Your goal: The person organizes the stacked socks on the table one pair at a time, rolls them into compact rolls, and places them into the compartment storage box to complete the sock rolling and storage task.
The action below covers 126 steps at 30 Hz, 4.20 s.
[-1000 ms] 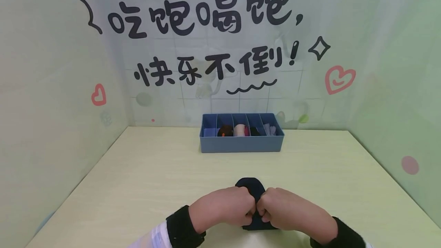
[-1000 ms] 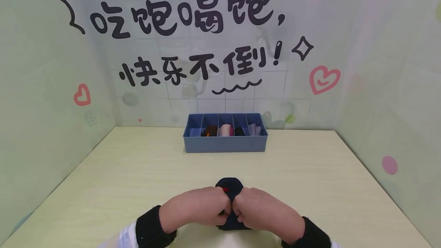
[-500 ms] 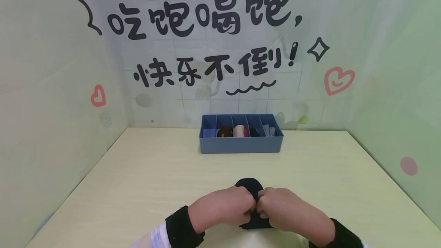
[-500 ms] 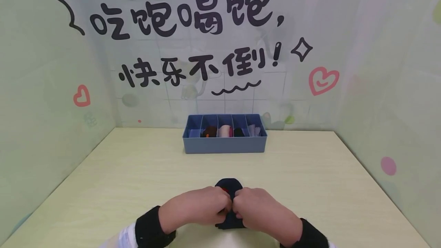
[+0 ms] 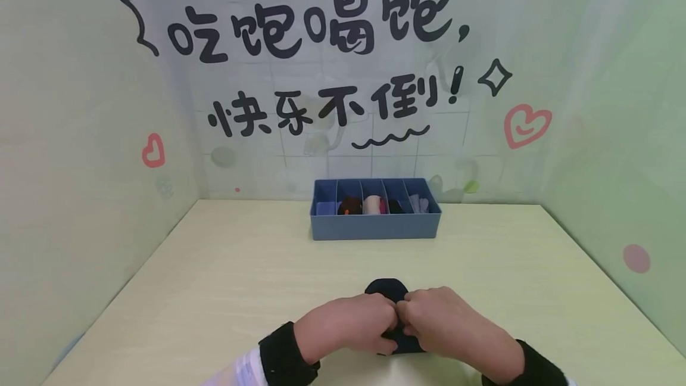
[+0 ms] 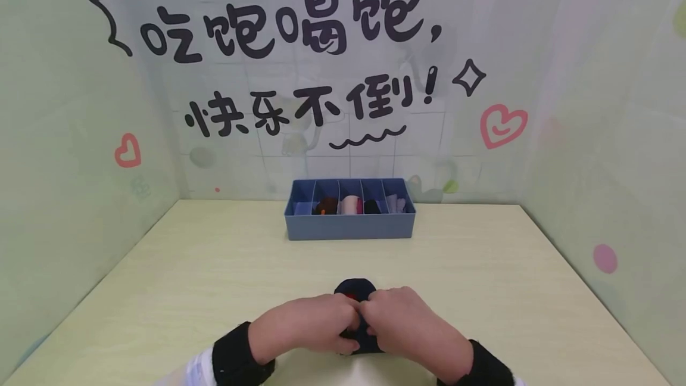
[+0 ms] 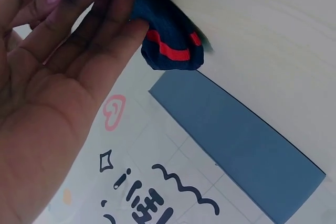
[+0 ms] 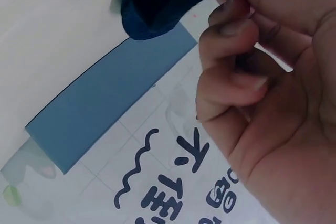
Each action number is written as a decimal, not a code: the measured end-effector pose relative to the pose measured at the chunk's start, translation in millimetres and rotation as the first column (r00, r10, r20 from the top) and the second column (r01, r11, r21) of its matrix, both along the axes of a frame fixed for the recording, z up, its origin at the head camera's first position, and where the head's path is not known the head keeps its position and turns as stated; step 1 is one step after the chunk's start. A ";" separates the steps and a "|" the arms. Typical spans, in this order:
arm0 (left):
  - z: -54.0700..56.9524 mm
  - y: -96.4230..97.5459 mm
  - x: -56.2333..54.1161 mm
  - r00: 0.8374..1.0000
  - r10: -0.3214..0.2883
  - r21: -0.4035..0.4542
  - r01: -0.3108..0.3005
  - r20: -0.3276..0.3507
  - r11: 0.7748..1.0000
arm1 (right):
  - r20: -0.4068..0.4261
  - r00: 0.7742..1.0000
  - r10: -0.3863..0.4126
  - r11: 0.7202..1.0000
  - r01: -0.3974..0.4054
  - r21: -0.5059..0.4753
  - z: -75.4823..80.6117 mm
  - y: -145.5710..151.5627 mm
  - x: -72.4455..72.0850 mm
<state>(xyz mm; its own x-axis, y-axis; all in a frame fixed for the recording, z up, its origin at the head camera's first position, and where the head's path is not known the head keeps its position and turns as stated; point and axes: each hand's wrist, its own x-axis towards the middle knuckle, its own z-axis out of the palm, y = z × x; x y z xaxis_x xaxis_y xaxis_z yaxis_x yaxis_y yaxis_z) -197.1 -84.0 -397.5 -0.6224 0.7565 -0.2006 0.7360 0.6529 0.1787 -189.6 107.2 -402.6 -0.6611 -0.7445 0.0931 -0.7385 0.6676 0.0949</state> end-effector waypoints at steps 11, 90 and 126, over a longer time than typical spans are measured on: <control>0.4 -1.6 1.0 0.999 -0.018 0.004 0.018 -0.029 1.000 | -0.025 0.996 0.089 0.996 -0.088 0.029 1.8 1.5 9.5; -0.9 2.4 9.0 0.953 0.104 -0.140 -0.149 -0.286 0.979 | 0.014 0.998 0.068 0.996 -0.069 0.062 -1.1 -0.9 -7.5; -3.3 -0.7 8.3 0.948 0.110 -0.128 -0.154 -0.300 0.980 | -0.201 0.964 0.175 0.975 -0.141 0.171 -8.4 -4.5 -3.0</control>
